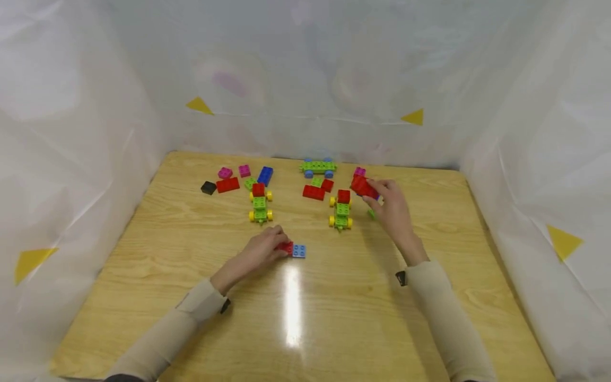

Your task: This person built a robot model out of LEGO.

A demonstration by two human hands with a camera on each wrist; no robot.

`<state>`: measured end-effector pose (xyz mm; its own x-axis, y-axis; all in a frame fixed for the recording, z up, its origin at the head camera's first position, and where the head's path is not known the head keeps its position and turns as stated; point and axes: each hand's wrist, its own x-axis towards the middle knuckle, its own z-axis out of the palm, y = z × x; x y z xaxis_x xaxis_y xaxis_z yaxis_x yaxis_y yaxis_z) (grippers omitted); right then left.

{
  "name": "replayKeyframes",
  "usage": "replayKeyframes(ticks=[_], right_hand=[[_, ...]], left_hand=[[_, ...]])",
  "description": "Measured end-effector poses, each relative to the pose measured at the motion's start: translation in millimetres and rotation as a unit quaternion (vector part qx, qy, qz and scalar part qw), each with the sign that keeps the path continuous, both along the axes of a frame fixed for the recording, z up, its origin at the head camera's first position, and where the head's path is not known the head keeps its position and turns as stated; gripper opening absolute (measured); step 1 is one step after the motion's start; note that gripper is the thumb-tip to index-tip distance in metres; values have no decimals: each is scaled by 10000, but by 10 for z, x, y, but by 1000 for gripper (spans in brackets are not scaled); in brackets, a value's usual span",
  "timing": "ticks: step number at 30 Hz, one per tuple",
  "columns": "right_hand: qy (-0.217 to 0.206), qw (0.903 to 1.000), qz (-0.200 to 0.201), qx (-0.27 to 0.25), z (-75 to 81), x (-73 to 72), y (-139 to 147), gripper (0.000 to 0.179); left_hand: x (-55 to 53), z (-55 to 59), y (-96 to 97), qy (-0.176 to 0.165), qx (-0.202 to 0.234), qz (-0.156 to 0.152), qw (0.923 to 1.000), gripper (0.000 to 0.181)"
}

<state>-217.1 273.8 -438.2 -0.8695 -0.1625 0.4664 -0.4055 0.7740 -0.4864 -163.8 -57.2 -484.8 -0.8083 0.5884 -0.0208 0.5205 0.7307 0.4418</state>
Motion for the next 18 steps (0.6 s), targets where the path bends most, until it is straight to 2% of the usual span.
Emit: replayKeyframes(ticks=[4, 8, 13, 18], right_hand=[[315, 9972, 673, 76, 86, 235, -240, 43], [355, 9910, 1265, 254, 61, 431, -485, 45], [277, 9810, 1835, 573, -133, 546, -703, 47], [230, 9630, 2492, 999, -391, 591, -834, 47]], left_hand=[[-12, 1, -12, -95, -17, 25, 10000, 23], [-24, -2, -11, -97, -26, 39, 9999, 24], [-28, -7, -3, -48, -71, 58, 9999, 24], [-21, -2, -2, -76, -111, 94, 9999, 23]])
